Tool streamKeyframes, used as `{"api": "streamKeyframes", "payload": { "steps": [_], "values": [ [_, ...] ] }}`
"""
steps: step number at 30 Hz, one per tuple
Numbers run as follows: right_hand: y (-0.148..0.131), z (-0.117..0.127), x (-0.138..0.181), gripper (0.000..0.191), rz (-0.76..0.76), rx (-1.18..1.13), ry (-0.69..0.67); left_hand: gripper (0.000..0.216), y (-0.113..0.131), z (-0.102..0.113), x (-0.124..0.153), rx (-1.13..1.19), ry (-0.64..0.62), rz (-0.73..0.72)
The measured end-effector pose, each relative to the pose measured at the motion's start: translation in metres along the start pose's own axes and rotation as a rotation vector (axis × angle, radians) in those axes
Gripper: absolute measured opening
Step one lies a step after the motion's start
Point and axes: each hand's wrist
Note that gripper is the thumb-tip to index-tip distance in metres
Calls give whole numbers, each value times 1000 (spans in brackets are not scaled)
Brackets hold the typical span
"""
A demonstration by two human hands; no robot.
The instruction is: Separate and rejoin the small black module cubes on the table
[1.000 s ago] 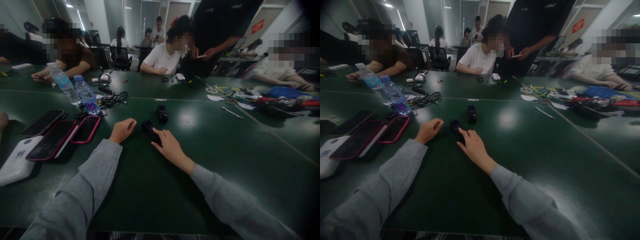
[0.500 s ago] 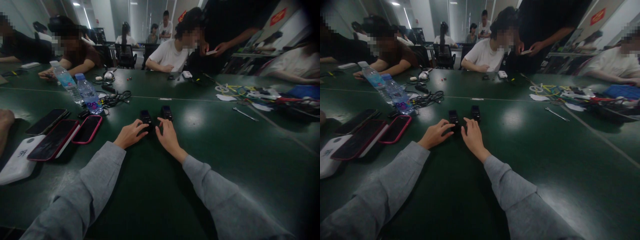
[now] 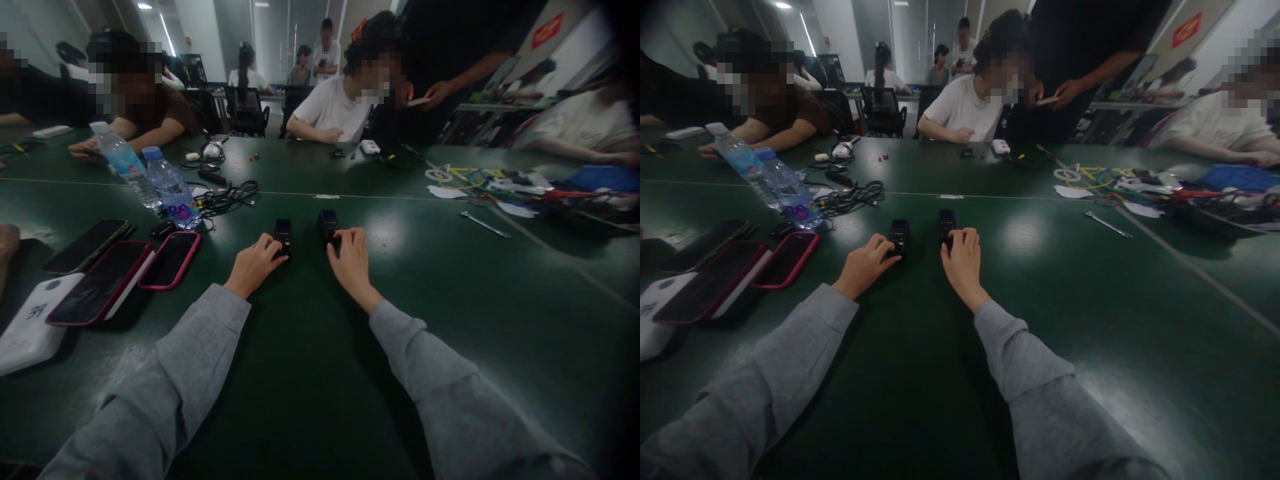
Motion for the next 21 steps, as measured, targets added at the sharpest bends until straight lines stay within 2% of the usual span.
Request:
{"api": "streamKeyframes", "payload": {
  "steps": [11,21],
  "values": [
    [6,-3,0,24,-7,94,-8,29,-1,-3,0,-8,-32,22],
    [10,-8,2,20,16,-51,-21,27,-2,-4,1,30,-23,-4]
  ]
}}
Point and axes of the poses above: each hand's wrist, its own x-axis away from the middle knuckle, its own z-axis out of the back of the hand, y = z × x, and after that the axes turned 11 degrees about z, right-handed
